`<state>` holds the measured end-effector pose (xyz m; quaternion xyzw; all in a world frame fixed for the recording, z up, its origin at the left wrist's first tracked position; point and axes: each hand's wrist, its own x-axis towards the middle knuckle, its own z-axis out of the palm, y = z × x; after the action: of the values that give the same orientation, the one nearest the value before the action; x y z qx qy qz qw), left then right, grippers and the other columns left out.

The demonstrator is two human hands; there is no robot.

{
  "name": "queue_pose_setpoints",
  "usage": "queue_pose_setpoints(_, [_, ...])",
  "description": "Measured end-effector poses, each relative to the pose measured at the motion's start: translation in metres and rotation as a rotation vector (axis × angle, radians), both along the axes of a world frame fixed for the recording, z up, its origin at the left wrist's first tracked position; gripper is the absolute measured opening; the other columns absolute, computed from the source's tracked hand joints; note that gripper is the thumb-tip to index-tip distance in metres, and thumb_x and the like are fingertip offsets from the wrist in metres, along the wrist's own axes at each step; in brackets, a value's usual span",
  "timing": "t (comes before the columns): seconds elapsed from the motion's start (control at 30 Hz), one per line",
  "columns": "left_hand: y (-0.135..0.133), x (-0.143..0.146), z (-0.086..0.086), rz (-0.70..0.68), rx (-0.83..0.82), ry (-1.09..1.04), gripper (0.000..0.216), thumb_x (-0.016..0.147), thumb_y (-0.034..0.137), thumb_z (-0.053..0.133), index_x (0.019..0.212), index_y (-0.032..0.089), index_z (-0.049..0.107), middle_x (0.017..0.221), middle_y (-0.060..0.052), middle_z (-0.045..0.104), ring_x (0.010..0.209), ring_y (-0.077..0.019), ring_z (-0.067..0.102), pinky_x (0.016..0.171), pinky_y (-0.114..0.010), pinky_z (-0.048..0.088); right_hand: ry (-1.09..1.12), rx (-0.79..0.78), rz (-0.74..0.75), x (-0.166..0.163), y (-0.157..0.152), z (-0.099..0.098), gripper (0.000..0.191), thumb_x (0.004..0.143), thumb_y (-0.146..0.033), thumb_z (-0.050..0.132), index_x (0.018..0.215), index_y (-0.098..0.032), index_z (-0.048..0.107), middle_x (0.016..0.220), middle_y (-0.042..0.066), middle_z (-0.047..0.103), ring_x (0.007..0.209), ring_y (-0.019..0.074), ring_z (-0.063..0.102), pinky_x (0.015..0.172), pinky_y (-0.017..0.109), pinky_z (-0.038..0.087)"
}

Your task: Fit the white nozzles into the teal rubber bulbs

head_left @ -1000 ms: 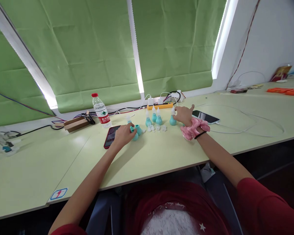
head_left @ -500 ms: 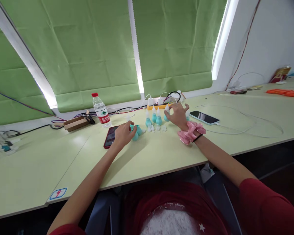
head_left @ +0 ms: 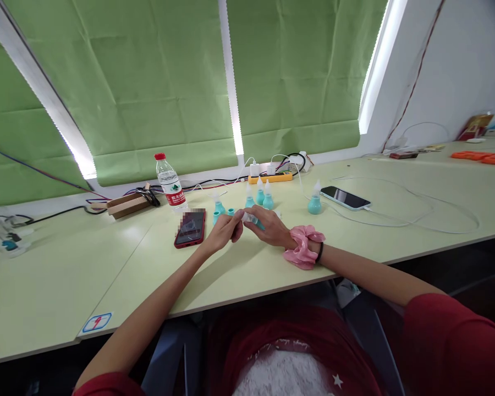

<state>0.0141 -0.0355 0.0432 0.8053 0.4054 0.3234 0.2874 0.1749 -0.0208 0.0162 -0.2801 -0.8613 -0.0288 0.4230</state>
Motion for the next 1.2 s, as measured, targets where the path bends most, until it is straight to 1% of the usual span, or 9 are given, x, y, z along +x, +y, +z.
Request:
queue_pose_setpoints(0.17, [-0.001, 0.005, 0.001, 0.049, -0.036, -0.101, 0.052, 0.081, 0.046, 0.021, 0.041, 0.017, 0.035, 0.039, 0.0, 0.037, 0.038, -0.0076, 0.034, 0.042, -0.024, 0.031, -0.013, 0.018, -0.022, 0.001, 0.003, -0.002, 0.03, 0.085, -0.038, 0.032, 0.105, -0.02, 0.045, 0.079, 0.004, 0.052, 0.069, 0.0148, 0.049, 0.059, 0.025, 0.038])
queue_pose_setpoints(0.3, [0.008, 0.0, 0.004, 0.069, -0.071, -0.063, 0.044, 0.082, 0.033, 0.011, 0.045, 0.019, 0.029, 0.037, 0.001, 0.03, 0.034, -0.0081, 0.029, 0.038, -0.025, 0.03, 0.067, 0.016, 0.01, 0.0, 0.0, -0.003, 0.027, 0.083, -0.035, 0.036, 0.102, -0.019, 0.045, 0.084, 0.005, 0.053, 0.072, 0.0143, 0.05, 0.062, 0.025, 0.038])
queue_pose_setpoints(0.4, [0.014, -0.009, 0.007, 0.196, 0.144, 0.16, 0.045, 0.083, 0.029, 0.006, 0.052, 0.018, 0.038, 0.042, -0.001, 0.038, 0.038, -0.0103, 0.038, 0.043, -0.025, 0.034, 0.191, -0.029, 0.06, -0.001, 0.0, -0.004, 0.024, 0.081, -0.032, 0.04, 0.099, -0.017, 0.046, 0.087, 0.005, 0.055, 0.075, 0.013, 0.051, 0.067, 0.024, 0.039])
queue_pose_setpoints(0.47, [0.013, -0.012, 0.008, 0.275, 0.317, 0.334, 0.043, 0.083, 0.036, 0.014, 0.059, 0.017, 0.044, 0.05, -0.003, 0.047, 0.048, -0.0132, 0.047, 0.049, -0.026, 0.034, 0.254, -0.085, 0.067, -0.001, 0.004, -0.004, 0.025, 0.078, -0.033, 0.046, 0.096, -0.016, 0.048, 0.082, 0.003, 0.055, 0.071, 0.0116, 0.05, 0.066, 0.022, 0.039])
queue_pose_setpoints(0.53, [0.011, -0.013, 0.006, 0.317, 0.421, 0.515, 0.039, 0.083, 0.041, 0.022, 0.067, 0.017, 0.048, 0.055, -0.004, 0.052, 0.057, -0.0165, 0.052, 0.052, -0.026, 0.033, 0.272, -0.173, 0.071, 0.0, 0.011, -0.006, 0.029, 0.073, -0.034, 0.053, 0.094, -0.015, 0.05, 0.076, 0.001, 0.054, 0.065, 0.0098, 0.048, 0.061, 0.021, 0.039])
queue_pose_setpoints(0.67, [0.009, -0.007, -0.003, 0.299, 0.454, 0.857, 0.039, 0.084, 0.04, 0.022, 0.077, 0.015, 0.051, 0.062, -0.006, 0.056, 0.062, -0.0193, 0.056, 0.053, -0.025, 0.032, 0.231, -0.273, 0.116, 0.002, 0.021, -0.01, 0.029, 0.068, -0.033, 0.057, 0.09, -0.013, 0.054, 0.073, 0.0, 0.054, 0.06, 0.0081, 0.046, 0.056, 0.019, 0.037])
queue_pose_setpoints(0.83, [0.015, -0.003, -0.016, 0.251, 0.422, 0.902, 0.037, 0.086, 0.035, 0.022, 0.087, 0.014, 0.052, 0.07, -0.009, 0.059, 0.068, -0.021, 0.057, 0.056, -0.027, 0.036, 0.088, -0.265, 0.161, 0.004, 0.024, -0.013, 0.018, 0.072, -0.028, 0.051, 0.077, -0.012, 0.057, 0.068, 0.0, 0.057, 0.062, 0.0091, 0.049, 0.059, 0.019, 0.037])
queue_pose_setpoints(1.03, [0.019, 0.007, -0.034, 0.356, 0.305, 0.806, 0.04, 0.086, 0.034, 0.025, 0.082, 0.012, 0.057, 0.073, -0.011, 0.061, 0.07, -0.0211, 0.058, 0.056, -0.027, 0.037, -0.154, -0.234, -0.033, 0.007, 0.026, -0.015, 0.017, 0.069, -0.026, 0.052, 0.08, -0.014, 0.058, 0.071, 0.003, 0.06, 0.066, 0.0128, 0.053, 0.06, 0.021, 0.035])
queue_pose_setpoints(1.2, [0.019, 0.005, -0.035, 0.209, 0.267, 0.654, 0.036, 0.083, 0.028, 0.029, 0.08, 0.014, 0.062, 0.07, -0.008, 0.063, 0.065, -0.0175, 0.056, 0.057, -0.026, 0.037, -0.245, -0.254, -0.415, 0.005, 0.029, -0.015, 0.024, 0.071, -0.037, 0.05, 0.079, -0.016, 0.057, 0.075, 0.007, 0.061, 0.072, 0.018, 0.054, 0.057, 0.023, 0.033])
